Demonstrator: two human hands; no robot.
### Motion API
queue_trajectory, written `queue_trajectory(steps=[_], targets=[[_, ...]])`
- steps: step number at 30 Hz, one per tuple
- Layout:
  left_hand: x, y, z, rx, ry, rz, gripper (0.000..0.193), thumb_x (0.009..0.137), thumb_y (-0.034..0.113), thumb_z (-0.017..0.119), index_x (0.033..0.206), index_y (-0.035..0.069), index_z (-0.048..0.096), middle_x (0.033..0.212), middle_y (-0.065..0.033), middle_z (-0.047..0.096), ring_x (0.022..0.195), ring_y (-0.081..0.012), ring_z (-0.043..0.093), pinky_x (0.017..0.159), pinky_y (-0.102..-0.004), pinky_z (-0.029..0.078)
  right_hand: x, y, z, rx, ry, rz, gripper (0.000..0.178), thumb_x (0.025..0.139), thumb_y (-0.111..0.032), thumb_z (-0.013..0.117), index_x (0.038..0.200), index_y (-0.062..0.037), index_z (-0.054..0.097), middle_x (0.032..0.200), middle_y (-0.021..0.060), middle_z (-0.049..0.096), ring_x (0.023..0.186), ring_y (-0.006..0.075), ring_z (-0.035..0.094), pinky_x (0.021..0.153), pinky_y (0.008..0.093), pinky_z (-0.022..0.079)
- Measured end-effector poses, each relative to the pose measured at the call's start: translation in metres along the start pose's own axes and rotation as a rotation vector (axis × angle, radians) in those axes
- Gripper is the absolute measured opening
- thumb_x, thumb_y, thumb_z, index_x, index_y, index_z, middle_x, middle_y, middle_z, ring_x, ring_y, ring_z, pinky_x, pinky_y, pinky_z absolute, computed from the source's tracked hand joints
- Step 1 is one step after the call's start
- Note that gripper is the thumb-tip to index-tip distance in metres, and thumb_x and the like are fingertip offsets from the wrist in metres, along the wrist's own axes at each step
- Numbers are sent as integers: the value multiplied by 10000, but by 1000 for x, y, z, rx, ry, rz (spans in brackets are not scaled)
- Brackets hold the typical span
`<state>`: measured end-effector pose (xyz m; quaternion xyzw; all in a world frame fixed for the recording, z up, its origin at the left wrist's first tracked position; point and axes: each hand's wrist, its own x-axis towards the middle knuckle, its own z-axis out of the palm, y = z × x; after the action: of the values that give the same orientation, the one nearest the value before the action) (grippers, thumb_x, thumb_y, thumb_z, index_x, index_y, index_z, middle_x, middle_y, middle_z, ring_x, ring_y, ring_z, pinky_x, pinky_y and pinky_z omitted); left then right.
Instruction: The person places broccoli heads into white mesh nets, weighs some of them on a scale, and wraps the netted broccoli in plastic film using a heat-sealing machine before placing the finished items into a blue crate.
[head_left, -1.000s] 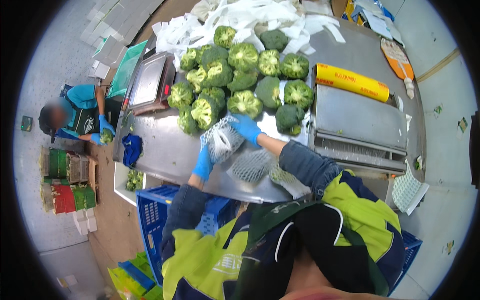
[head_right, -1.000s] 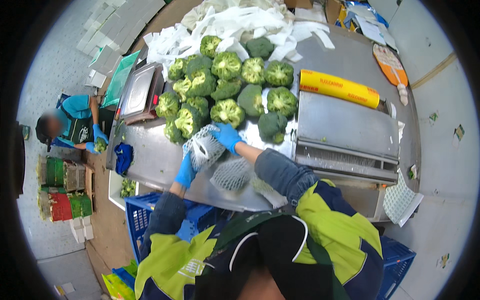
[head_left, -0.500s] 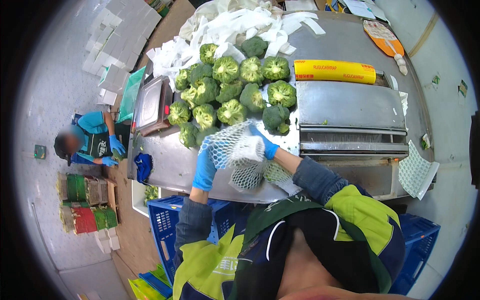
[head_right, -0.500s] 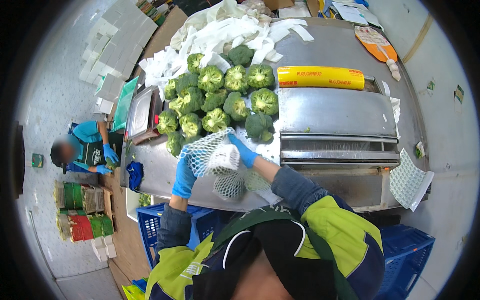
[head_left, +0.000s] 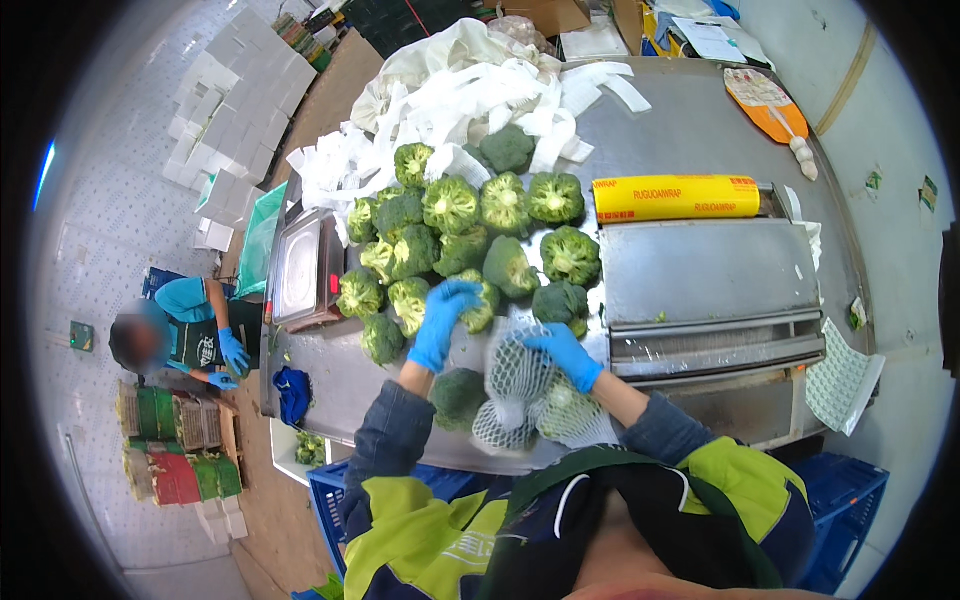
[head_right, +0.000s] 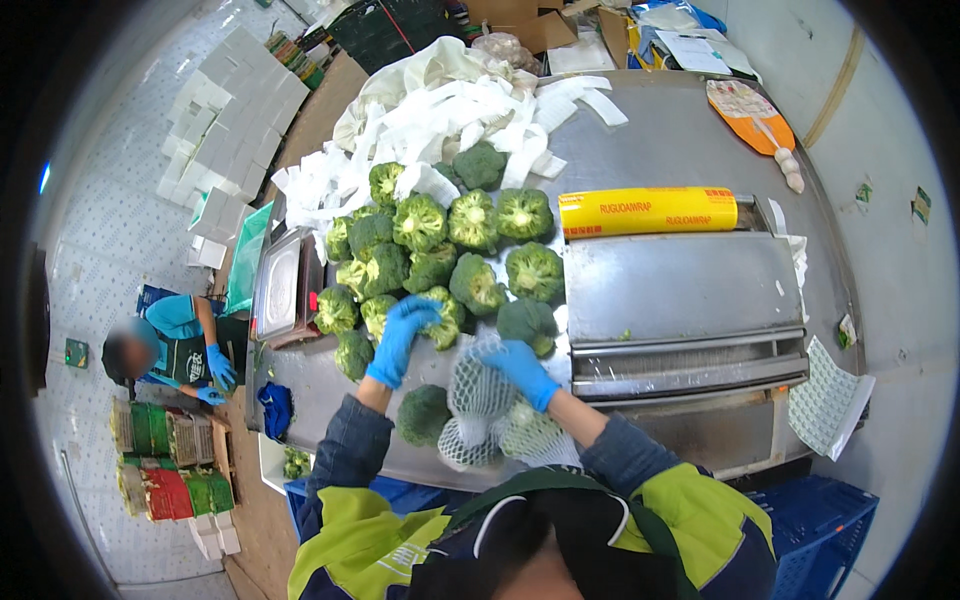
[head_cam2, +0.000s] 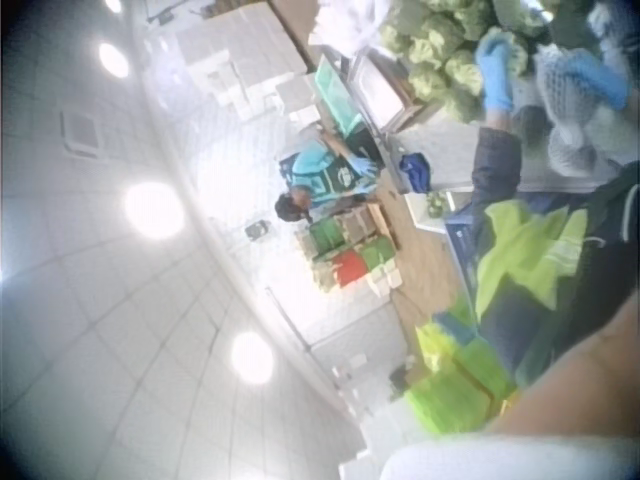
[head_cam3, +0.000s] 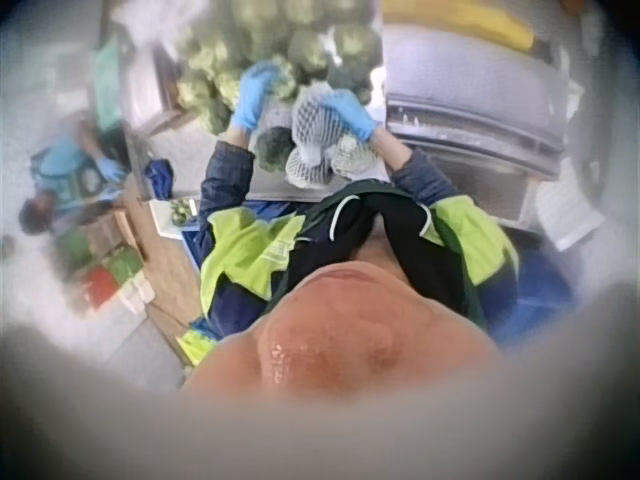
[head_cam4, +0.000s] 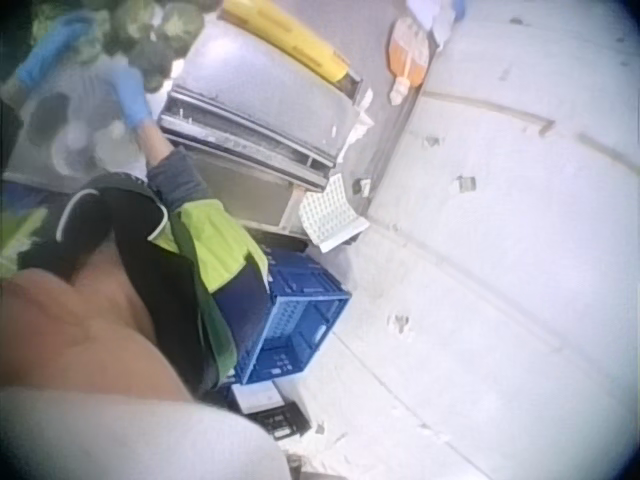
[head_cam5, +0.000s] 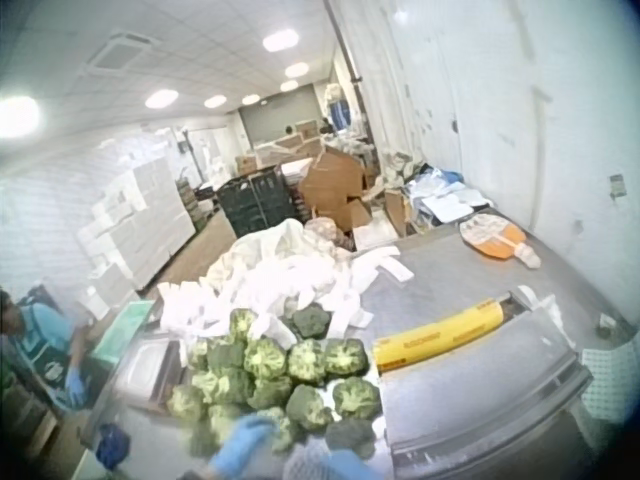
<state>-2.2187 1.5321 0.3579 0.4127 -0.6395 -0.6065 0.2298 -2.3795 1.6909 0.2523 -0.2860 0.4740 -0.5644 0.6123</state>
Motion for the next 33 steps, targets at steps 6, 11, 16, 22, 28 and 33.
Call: queue_trajectory(steps=[6, 11, 16, 22, 28, 33], targets=[[179, 1, -44, 699, 335, 591, 357, 850, 282, 688, 1151, 89, 693, 1178, -142, 663, 1112, -273, 586, 988, -386, 434, -21, 18, 7, -174, 195, -135, 327, 863, -156, 708, 1122, 22, 615, 1046, 110, 678, 956, 163, 640, 848, 307, 508], [252, -6, -46, 1143, 579, 301, 537, 805, 458, 694, 1237, 143, 654, 1190, -155, 642, 1178, -329, 541, 1010, -427, 406, -44, -7, 12, -263, 164, -193, 434, 854, -188, 729, 1221, -10, 580, 1131, 134, 630, 1045, 196, 618, 896, 326, 493], [168, 69, -24, 598, 681, 653, 299, 857, 175, 718, 1102, 49, 602, 956, -69, 635, 889, -199, 598, 825, -314, 483, -71, -70, -1, -747, 533, -617, 505, 859, -135, 680, 1336, -44, 540, 1163, 152, 623, 1062, 252, 618, 909, 331, 486], [-37, 140, 21, -451, 127, 355, 396, 862, -55, 614, 1221, 58, 489, 1028, -41, 629, 900, -146, 626, 821, -277, 522, -51, -71, -28, 66, 308, -438, 399, 933, 1, 516, 1329, -34, 545, 1192, 97, 631, 1020, 200, 622, 908, 319, 500], [-150, 18, 50, -308, 47, 44, 188, 853, -54, 650, 1016, 30, 608, 944, -1, 634, 831, -90, 598, 752, -236, 501, -95, -51, 51, 96, -101, -223, 546, 921, -45, 611, 1440, -47, 443, 1360, 63, 538, 1096, 133, 577, 942, 269, 482], [-199, -53, 87, -120, 254, 190, 73, 913, 7, 607, 980, 30, 591, 913, 4, 595, 812, -58, 547, 711, -200, 456, -124, -38, 64, -92, -170, -212, 564, 903, -106, 681, 1421, -40, 468, 1236, 35, 581, 948, 90, 569, 835, 240, 492]])
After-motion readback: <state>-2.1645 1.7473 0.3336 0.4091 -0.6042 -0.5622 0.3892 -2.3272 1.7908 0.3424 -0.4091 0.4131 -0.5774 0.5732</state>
